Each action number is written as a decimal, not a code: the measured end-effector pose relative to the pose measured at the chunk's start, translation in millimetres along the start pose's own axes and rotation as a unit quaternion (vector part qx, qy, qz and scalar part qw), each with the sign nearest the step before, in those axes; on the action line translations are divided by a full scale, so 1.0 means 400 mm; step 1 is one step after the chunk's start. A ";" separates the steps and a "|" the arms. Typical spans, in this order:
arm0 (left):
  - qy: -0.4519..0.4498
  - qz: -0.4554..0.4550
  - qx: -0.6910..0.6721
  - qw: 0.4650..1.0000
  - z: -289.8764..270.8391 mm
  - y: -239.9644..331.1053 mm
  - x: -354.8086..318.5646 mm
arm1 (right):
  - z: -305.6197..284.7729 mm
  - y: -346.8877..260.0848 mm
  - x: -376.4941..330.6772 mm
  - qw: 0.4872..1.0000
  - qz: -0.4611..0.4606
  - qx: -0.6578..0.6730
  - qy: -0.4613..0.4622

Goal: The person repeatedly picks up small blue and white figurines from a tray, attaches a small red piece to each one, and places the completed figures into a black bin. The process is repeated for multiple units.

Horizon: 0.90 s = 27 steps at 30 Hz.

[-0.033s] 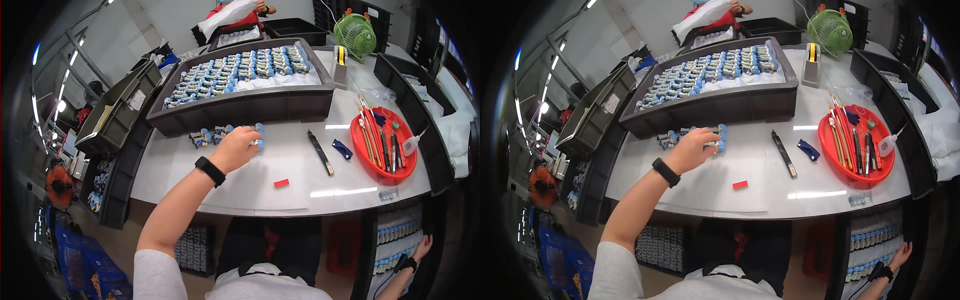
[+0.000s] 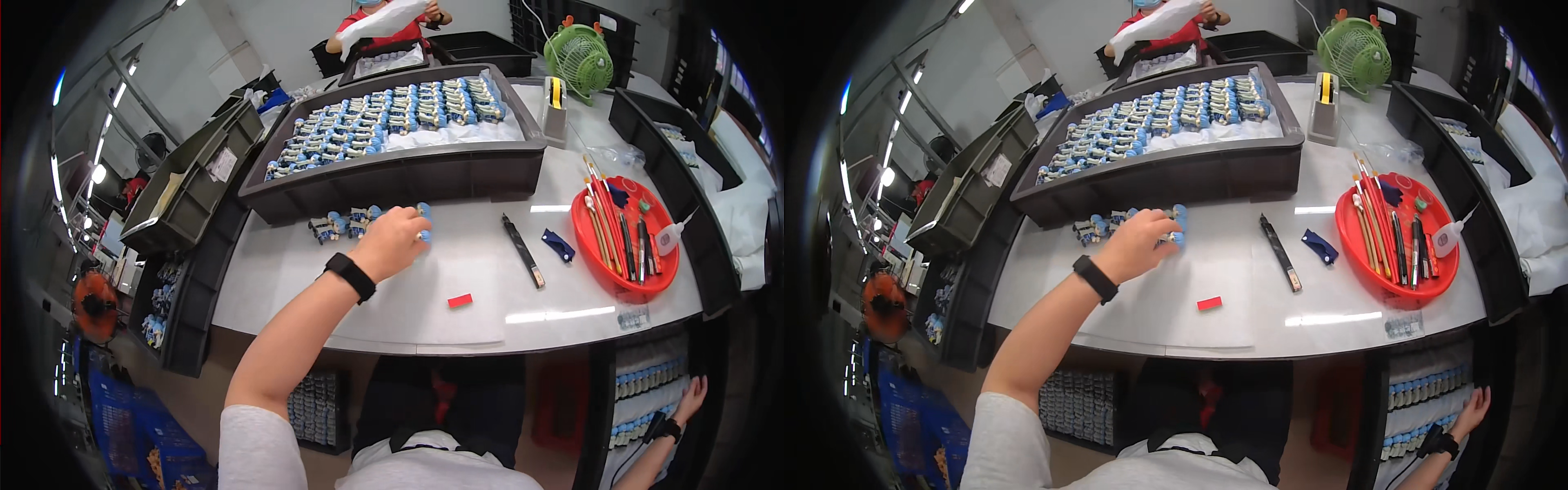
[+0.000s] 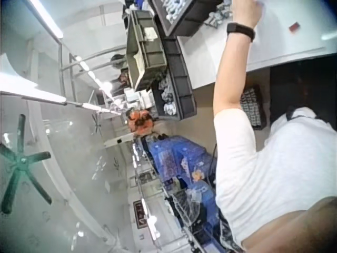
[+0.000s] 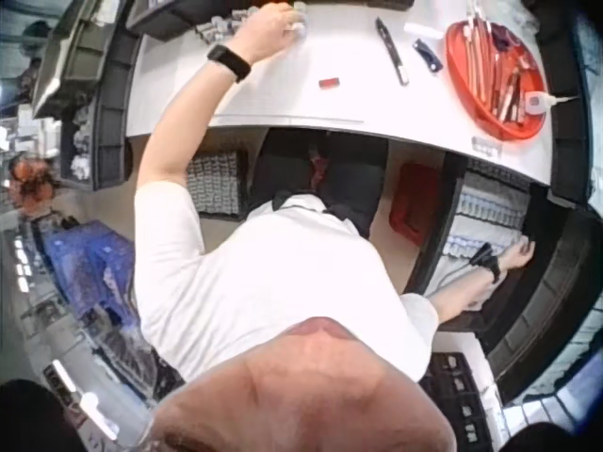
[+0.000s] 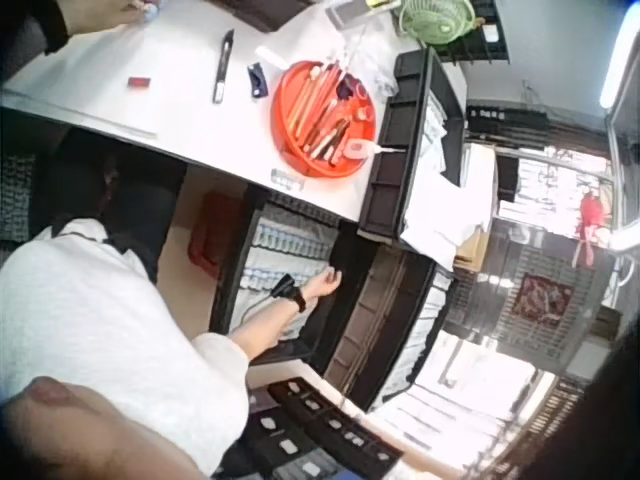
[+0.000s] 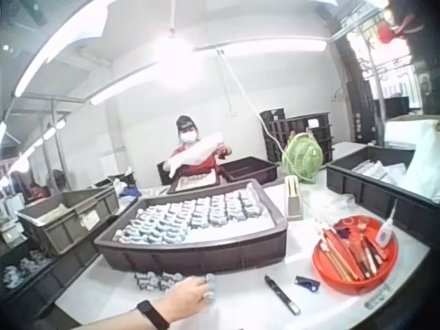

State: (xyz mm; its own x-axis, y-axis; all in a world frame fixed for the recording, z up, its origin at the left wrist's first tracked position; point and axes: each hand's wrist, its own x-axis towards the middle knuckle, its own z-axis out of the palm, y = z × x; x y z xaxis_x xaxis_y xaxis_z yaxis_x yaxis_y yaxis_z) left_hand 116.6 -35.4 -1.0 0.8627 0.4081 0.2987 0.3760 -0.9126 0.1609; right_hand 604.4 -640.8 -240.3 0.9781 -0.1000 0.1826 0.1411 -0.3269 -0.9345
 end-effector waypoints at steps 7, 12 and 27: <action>-0.023 -0.031 0.078 0.996 0.069 -0.010 0.018 | 0.228 -0.547 -0.324 0.974 -0.096 0.108 -0.172; -0.022 -0.187 -0.339 0.922 -0.011 0.020 -0.056 | 0.418 -0.752 -0.576 0.919 -0.099 0.191 -0.332; 0.063 -0.330 -0.779 0.530 0.019 0.054 -0.236 | 0.748 -0.985 -1.056 0.669 0.089 0.316 -0.667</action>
State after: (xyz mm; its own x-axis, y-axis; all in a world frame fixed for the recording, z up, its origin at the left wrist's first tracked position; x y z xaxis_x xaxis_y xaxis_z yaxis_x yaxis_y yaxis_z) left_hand 45.9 -94.0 -32.7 0.6505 0.7129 -0.2622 -0.2379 0.5190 0.8210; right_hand 181.3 -188.6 -40.8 0.1955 0.9807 0.0098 -0.3710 0.0832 -0.9249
